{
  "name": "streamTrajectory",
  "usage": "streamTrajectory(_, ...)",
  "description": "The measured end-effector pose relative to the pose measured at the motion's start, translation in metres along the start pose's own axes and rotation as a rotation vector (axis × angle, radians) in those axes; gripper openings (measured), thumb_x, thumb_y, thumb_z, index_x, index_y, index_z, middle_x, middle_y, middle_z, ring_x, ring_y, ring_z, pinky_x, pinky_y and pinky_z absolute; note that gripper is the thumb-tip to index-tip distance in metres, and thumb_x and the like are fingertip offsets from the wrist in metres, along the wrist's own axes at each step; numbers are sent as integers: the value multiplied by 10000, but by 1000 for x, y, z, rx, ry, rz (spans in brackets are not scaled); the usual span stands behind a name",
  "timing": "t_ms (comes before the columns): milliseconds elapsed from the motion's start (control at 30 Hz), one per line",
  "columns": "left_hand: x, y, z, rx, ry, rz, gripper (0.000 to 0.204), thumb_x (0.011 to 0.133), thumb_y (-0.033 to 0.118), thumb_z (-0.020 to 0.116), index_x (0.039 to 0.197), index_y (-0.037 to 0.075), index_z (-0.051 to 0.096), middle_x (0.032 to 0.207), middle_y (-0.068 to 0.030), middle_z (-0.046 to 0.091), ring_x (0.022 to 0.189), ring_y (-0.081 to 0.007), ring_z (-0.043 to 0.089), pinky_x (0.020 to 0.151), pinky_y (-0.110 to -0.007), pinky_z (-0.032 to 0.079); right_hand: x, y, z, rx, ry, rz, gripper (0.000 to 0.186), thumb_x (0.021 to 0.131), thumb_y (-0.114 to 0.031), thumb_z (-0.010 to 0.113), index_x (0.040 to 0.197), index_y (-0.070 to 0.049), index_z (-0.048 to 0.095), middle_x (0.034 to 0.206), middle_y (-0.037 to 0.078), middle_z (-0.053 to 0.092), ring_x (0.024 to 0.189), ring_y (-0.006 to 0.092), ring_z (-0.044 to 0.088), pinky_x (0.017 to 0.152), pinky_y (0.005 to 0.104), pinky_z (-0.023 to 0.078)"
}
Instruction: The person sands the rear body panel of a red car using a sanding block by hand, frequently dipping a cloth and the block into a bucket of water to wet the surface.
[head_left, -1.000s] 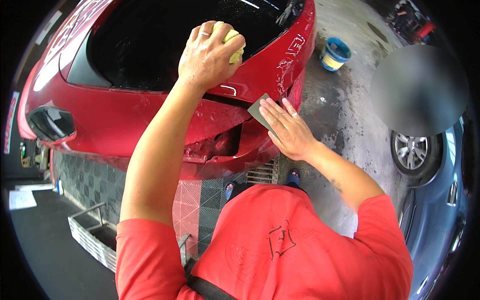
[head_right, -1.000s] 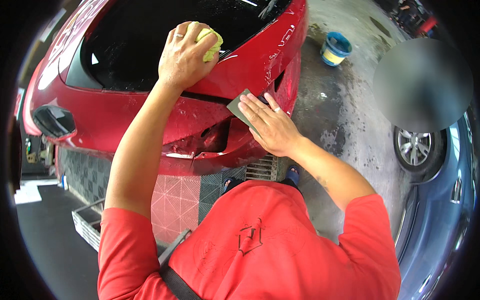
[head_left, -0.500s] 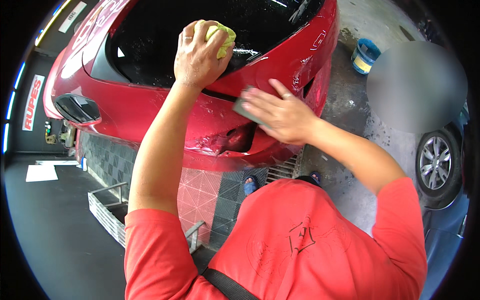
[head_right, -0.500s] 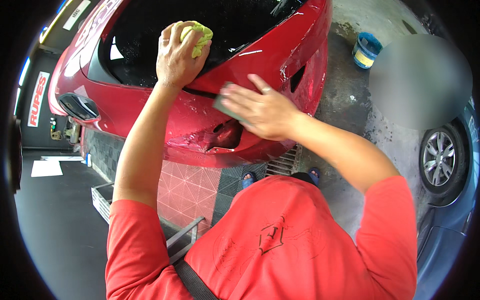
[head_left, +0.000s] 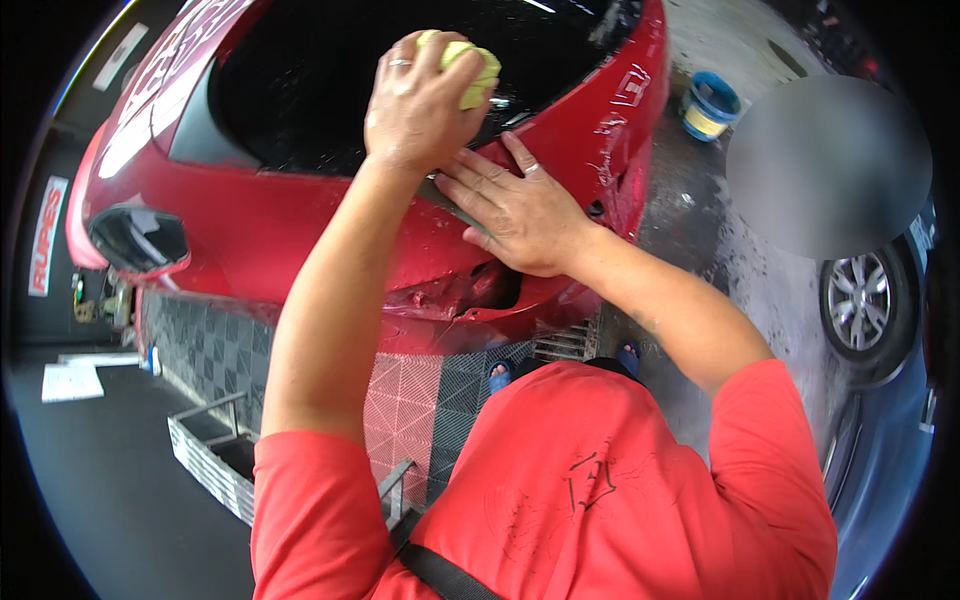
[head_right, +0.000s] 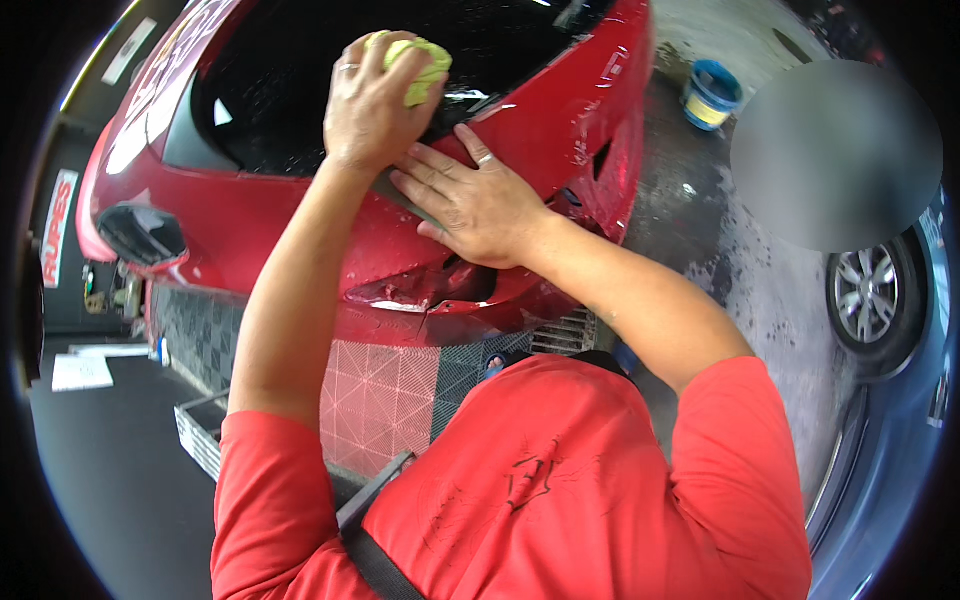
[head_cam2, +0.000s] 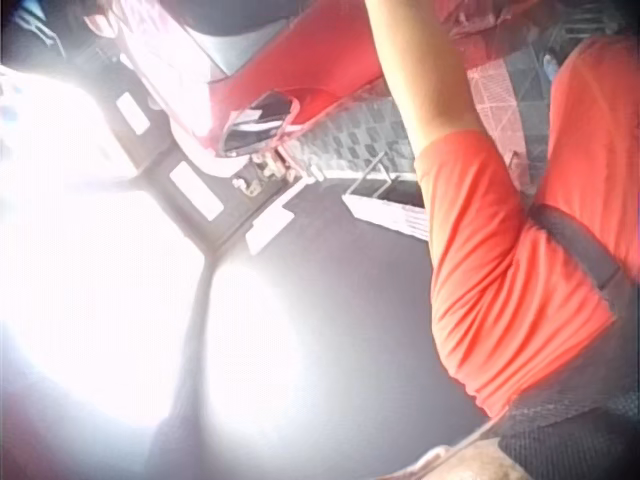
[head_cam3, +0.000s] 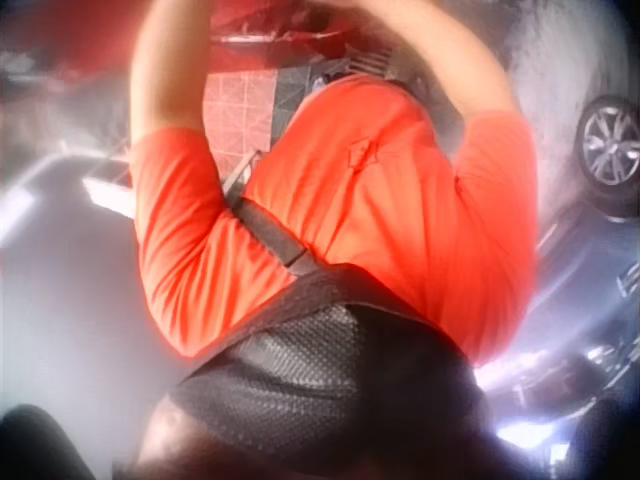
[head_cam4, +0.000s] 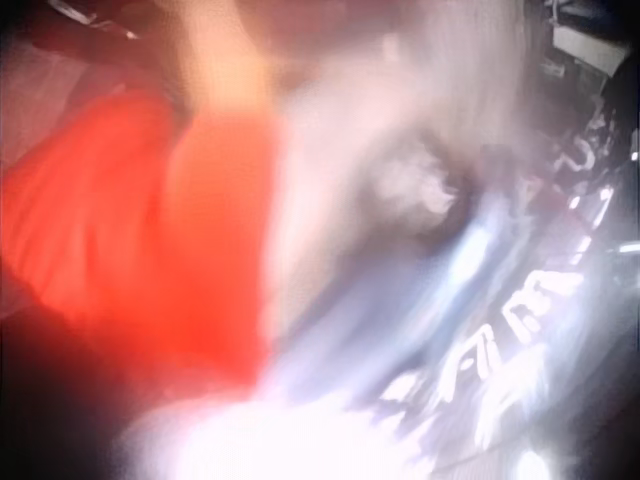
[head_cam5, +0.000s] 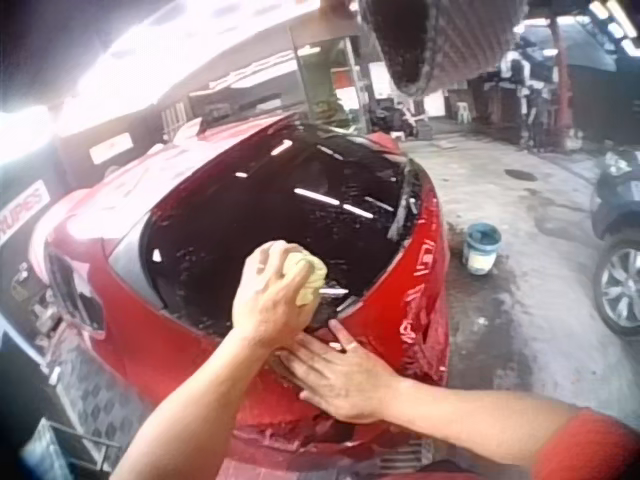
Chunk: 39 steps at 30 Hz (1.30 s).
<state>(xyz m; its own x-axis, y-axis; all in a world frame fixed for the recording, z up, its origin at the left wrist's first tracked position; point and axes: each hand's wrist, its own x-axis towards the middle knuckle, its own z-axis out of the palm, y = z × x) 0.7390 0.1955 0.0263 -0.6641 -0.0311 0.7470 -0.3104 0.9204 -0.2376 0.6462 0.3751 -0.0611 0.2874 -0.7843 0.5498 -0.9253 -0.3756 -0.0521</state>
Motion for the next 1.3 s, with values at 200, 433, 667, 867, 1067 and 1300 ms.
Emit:
streamTrajectory(200,-2,3,-4,8,-32,-2,256,941,265,826,1157,142,765,1357,-76,688,1308,-401,614,1074,-556,533,-151,35,-20,14,47,785,662,1187,-463,417,1750,-118,369,1800,179,382,1640,352,416,1339,657,191)
streamTrajectory(433,4,4,-9,-33,-102,50,286,896,247,841,1137,118,757,1332,-125,686,1313,-403,612,1097,-528,525,-91,46,-11,95,499,967,572,1200,-350,445,1655,-4,479,1705,259,486,1605,421,434,1327,532,312)
streamTrajectory(667,0,42,-4,-257,-141,118,229,795,194,912,870,73,732,1109,-123,722,1184,-392,655,1016,-511,551,-85,-27,19,71,264,804,688,1197,-415,436,1700,47,343,1797,297,295,1693,420,270,1339,635,239)
streamTrajectory(867,48,83,42,-247,-270,141,167,842,201,842,915,71,767,1092,-131,703,1172,-386,638,1037,-514,529,-84,152,1,377,567,1110,661,1211,-405,401,1674,63,348,1775,333,310,1667,468,301,1346,632,235)
streamTrajectory(1067,62,89,72,-202,-252,186,181,850,172,851,923,63,726,1117,-160,680,1156,-401,636,1011,-519,530,-94,33,13,198,364,844,713,1181,-385,467,1744,7,274,1832,258,240,1704,429,238,1316,731,198)
streamTrajectory(1300,74,102,79,-183,-226,192,258,798,95,888,886,78,646,1105,-139,679,1134,-402,664,974,-528,554,-63,205,-16,371,521,1053,691,1206,-402,399,1733,25,271,1817,278,262,1700,415,249,1338,673,210)
